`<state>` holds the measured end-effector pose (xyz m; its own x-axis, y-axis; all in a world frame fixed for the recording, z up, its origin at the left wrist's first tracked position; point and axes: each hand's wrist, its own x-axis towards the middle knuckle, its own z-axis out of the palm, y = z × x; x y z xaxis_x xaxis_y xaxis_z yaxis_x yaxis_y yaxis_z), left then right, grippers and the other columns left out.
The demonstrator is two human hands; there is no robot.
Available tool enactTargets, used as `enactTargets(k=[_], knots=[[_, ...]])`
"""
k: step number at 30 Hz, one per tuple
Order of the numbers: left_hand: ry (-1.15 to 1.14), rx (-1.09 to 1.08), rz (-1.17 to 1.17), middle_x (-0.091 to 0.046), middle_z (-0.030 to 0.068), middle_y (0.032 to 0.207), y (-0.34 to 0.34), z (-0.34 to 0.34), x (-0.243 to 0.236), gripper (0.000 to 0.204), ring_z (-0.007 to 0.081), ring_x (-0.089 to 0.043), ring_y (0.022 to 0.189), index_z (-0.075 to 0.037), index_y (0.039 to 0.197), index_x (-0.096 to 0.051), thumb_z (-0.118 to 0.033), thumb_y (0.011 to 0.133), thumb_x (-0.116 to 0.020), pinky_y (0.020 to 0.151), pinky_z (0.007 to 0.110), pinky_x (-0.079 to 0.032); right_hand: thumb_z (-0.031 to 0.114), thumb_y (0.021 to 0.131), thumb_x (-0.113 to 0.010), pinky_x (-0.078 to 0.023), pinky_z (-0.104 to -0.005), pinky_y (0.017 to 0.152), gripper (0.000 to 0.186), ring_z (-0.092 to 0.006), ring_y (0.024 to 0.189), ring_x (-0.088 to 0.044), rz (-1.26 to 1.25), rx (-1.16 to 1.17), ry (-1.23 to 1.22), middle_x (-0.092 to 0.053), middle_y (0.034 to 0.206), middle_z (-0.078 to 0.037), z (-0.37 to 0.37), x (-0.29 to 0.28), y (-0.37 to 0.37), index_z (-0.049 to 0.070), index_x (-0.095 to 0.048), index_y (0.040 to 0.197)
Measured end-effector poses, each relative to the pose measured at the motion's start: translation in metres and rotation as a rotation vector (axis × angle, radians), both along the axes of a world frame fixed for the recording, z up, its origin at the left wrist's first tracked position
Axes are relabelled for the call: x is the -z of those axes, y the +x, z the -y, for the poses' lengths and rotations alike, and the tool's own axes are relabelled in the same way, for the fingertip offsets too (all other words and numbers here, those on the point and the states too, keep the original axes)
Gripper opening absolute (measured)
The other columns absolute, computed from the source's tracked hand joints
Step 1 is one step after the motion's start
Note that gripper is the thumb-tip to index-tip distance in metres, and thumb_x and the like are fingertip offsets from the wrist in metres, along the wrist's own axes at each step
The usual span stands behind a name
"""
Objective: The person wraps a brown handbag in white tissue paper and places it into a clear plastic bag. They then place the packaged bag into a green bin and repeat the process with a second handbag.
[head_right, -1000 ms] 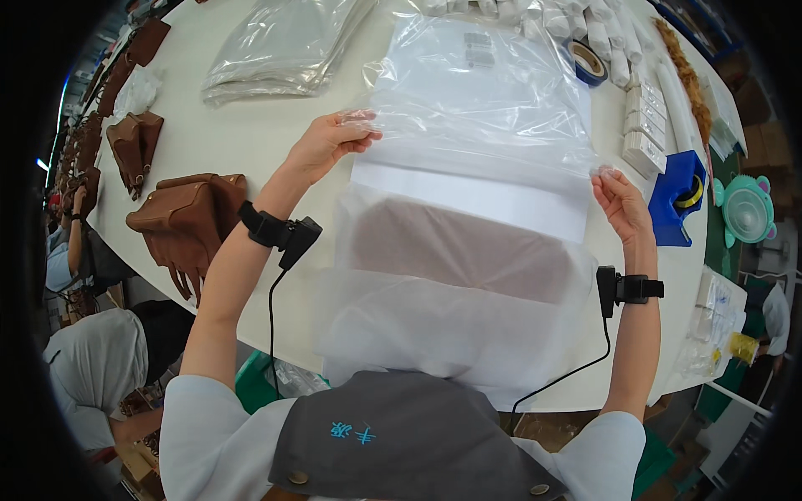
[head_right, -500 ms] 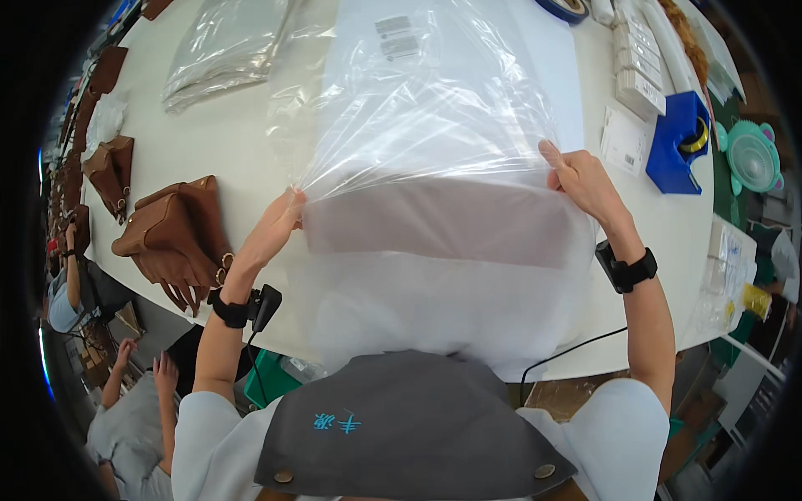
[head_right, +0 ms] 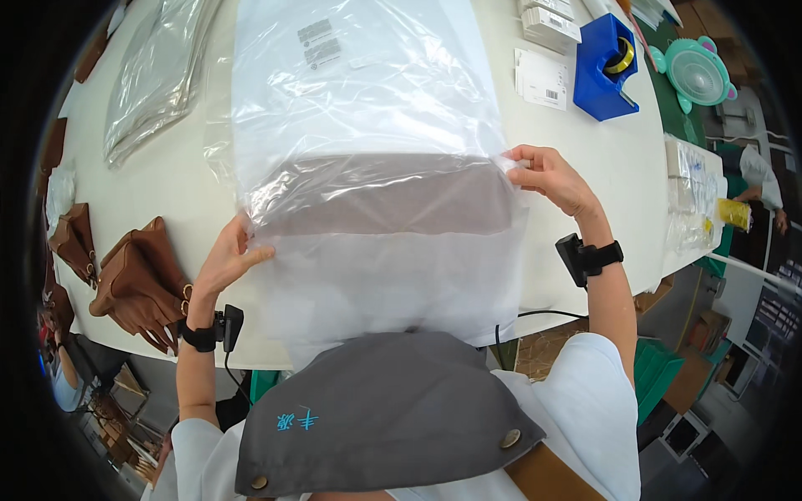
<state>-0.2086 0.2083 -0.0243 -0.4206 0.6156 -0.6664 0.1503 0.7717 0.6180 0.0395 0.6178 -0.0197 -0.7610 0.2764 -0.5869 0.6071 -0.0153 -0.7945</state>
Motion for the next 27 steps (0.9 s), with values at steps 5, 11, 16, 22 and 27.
enactTargets(k=[5, 11, 16, 22, 27], knots=[[0.288, -0.238, 0.229, -0.058, 0.0045, 0.102, 0.015, 0.003, 0.009, 0.039, 0.0108, -0.053, 0.095, 0.005, 0.121, -0.05, -0.003, 0.085, -0.063, 0.085, 0.025, -0.044, 0.022, 0.088, -0.066, -0.041, -0.0191, 0.058, 0.024, -0.0029, 0.061, -0.048, -0.009, 0.13, 0.263, -0.054, 0.065, 0.004, 0.007, 0.023, 0.012, 0.004, -0.058, 0.073], [0.395, -0.328, 0.261, -0.061, 0.0065, 0.108, 0.033, 0.008, 0.017, 0.034, 0.0104, -0.056, 0.096, 0.007, 0.121, -0.05, 0.001, 0.089, -0.056, 0.086, 0.025, -0.045, 0.033, 0.088, -0.067, -0.044, -0.0272, 0.055, 0.045, -0.0088, 0.057, -0.048, 0.0, 0.192, 0.43, -0.045, 0.055, 0.0, 0.017, 0.034, 0.038, 0.002, -0.05, 0.058], [0.386, -0.359, 0.134, -0.063, 0.0057, 0.103, 0.043, 0.015, 0.023, 0.028, 0.0086, -0.056, 0.091, 0.007, 0.117, -0.054, -0.001, 0.09, -0.056, 0.081, 0.023, -0.044, 0.03, 0.079, -0.074, -0.047, -0.0279, 0.068, 0.038, -0.011, 0.074, -0.052, 0.052, 0.02, 0.202, -0.053, 0.076, -0.005, 0.037, -0.006, 0.051, 0.0, -0.052, 0.073], [0.216, -0.365, -0.129, -0.064, 0.0028, 0.081, 0.054, 0.026, 0.036, 0.021, 0.0077, -0.058, 0.073, 0.008, 0.107, -0.059, -0.002, 0.089, -0.057, 0.072, 0.022, -0.048, 0.021, 0.081, -0.073, -0.033, -0.0286, 0.044, 0.04, -0.01, 0.045, -0.035, 0.03, 0.192, 0.57, -0.039, 0.046, -0.002, 0.071, 0.03, 0.073, 0.001, -0.046, 0.06], [0.291, -0.389, -0.206, -0.055, -0.0014, 0.069, 0.077, 0.025, 0.021, 0.026, 0.0065, -0.051, 0.063, 0.008, 0.107, -0.058, -0.006, 0.086, -0.063, 0.065, 0.021, -0.045, 0.022, 0.085, -0.068, -0.028, -0.0284, 0.044, 0.044, -0.0093, 0.048, -0.029, -0.07, 0.258, 0.566, -0.033, 0.047, -0.003, 0.088, 0.035, 0.09, 0.001, -0.04, 0.058]])
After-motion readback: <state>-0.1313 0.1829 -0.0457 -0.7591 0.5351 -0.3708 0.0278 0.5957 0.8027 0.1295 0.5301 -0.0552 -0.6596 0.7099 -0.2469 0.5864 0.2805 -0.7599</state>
